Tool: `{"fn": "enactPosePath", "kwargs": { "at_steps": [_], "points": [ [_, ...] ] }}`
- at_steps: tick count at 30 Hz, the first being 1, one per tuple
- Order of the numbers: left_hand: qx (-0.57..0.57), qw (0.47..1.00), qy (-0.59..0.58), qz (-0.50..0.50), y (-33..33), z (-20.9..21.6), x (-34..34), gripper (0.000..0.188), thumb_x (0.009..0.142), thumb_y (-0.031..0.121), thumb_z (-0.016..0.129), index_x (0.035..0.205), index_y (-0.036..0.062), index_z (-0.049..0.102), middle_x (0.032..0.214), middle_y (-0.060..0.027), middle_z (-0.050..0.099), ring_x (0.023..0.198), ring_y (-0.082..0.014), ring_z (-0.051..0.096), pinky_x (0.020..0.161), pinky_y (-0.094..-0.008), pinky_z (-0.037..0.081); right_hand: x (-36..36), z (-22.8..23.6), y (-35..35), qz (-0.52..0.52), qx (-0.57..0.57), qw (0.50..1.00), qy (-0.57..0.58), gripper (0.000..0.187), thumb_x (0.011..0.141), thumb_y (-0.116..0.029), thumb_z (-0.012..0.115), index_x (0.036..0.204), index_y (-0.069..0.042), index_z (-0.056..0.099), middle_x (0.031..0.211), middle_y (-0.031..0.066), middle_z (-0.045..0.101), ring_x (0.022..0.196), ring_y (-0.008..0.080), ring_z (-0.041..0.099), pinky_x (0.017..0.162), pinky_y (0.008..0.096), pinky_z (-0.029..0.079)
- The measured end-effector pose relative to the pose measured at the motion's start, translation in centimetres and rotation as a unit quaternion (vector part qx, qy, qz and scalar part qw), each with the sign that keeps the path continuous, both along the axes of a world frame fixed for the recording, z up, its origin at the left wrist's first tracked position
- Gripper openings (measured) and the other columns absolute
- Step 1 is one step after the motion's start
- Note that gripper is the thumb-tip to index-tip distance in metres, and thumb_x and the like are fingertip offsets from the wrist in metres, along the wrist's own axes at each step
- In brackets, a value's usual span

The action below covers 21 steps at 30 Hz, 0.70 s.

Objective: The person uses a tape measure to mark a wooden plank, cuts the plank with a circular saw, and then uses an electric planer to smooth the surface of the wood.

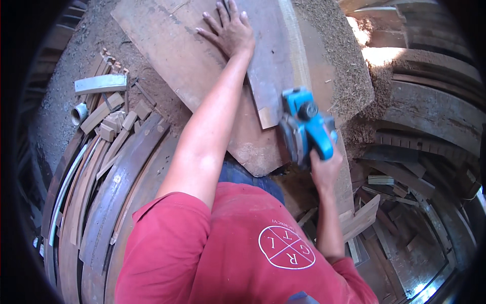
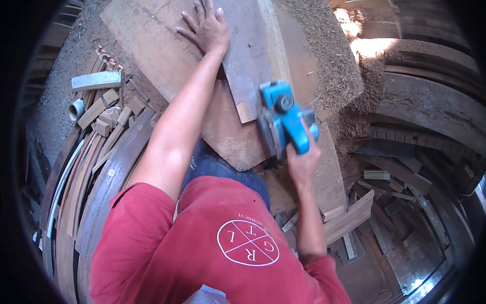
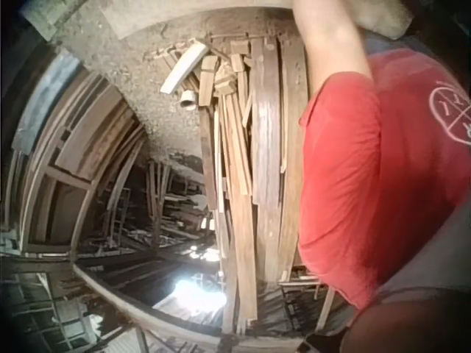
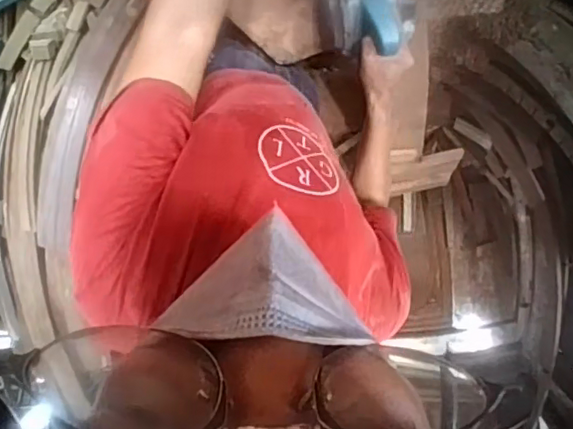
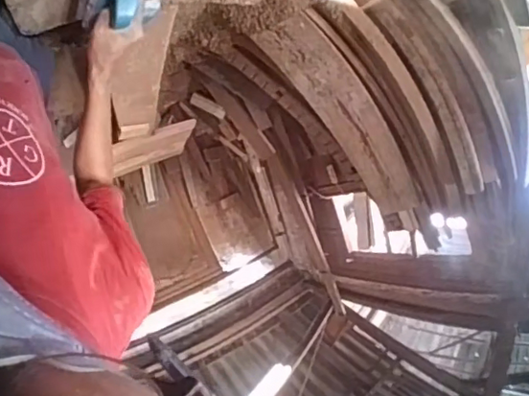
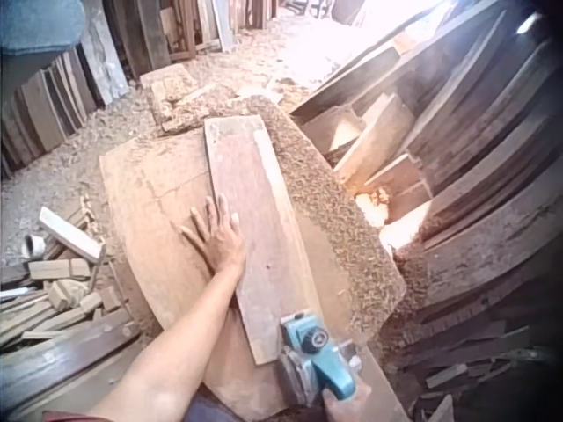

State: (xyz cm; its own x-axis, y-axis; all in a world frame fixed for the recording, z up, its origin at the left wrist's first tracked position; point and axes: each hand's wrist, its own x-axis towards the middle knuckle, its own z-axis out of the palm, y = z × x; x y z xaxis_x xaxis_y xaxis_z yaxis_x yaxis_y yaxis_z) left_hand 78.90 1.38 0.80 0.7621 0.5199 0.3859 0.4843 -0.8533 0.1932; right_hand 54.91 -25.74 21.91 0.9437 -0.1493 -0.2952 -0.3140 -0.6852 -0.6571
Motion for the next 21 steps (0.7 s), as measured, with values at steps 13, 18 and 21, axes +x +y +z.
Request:
{"fn": "enactPosePath", "kwargs": {
  "at_steps": [13, 18, 21],
  "points": [
    [-0.007, 0.964, 0.003, -0.265, 2.9, 3.8, 3.5, 0.051, 0.105, 0.045, 0.048, 0.153, 0.0289, 0.058, 0.170, -0.0128, 0.037, 0.162, -0.0406, 0.017, 0.128, -0.0693, -0.001, -8.7, 2.3, -1.2, 0.012, -0.012, 1.000, 0.011, 0.073, 0.075, 0.000, 0.073, 0.147, -0.014, 0.064, 0.112, 0.0265, 0.075, 0.098, 0.0402, 0.077, 0.084, 0.0448, 0.060],
    [-0.047, 0.909, 0.205, -0.359, 6.8, 5.4, 8.4, 0.095, 0.097, 0.073, 0.050, 0.168, 0.0135, 0.030, 0.173, -0.0255, 0.024, 0.163, -0.0396, 0.015, 0.133, -0.0511, 0.004, -5.2, -0.5, 2.3, 0.027, -0.002, 0.999, 0.027, 0.074, 0.073, 0.000, 0.075, 0.145, -0.015, 0.065, 0.115, 0.0246, 0.074, 0.101, 0.0412, 0.074, 0.089, 0.0476, 0.060],
    [-0.042, 0.908, 0.220, -0.355, 7.2, 4.8, 8.8, 0.098, 0.097, 0.078, 0.046, 0.169, 0.0150, 0.027, 0.176, -0.0237, 0.015, 0.165, -0.0372, 0.006, 0.132, -0.0526, -0.002, -2.4, -1.4, 4.9, 0.042, 0.003, 0.999, -0.011, 0.073, 0.075, -0.004, 0.075, 0.145, -0.018, 0.064, 0.107, 0.0254, 0.075, 0.094, 0.0443, 0.074, 0.083, 0.0500, 0.061]
  ]
}}
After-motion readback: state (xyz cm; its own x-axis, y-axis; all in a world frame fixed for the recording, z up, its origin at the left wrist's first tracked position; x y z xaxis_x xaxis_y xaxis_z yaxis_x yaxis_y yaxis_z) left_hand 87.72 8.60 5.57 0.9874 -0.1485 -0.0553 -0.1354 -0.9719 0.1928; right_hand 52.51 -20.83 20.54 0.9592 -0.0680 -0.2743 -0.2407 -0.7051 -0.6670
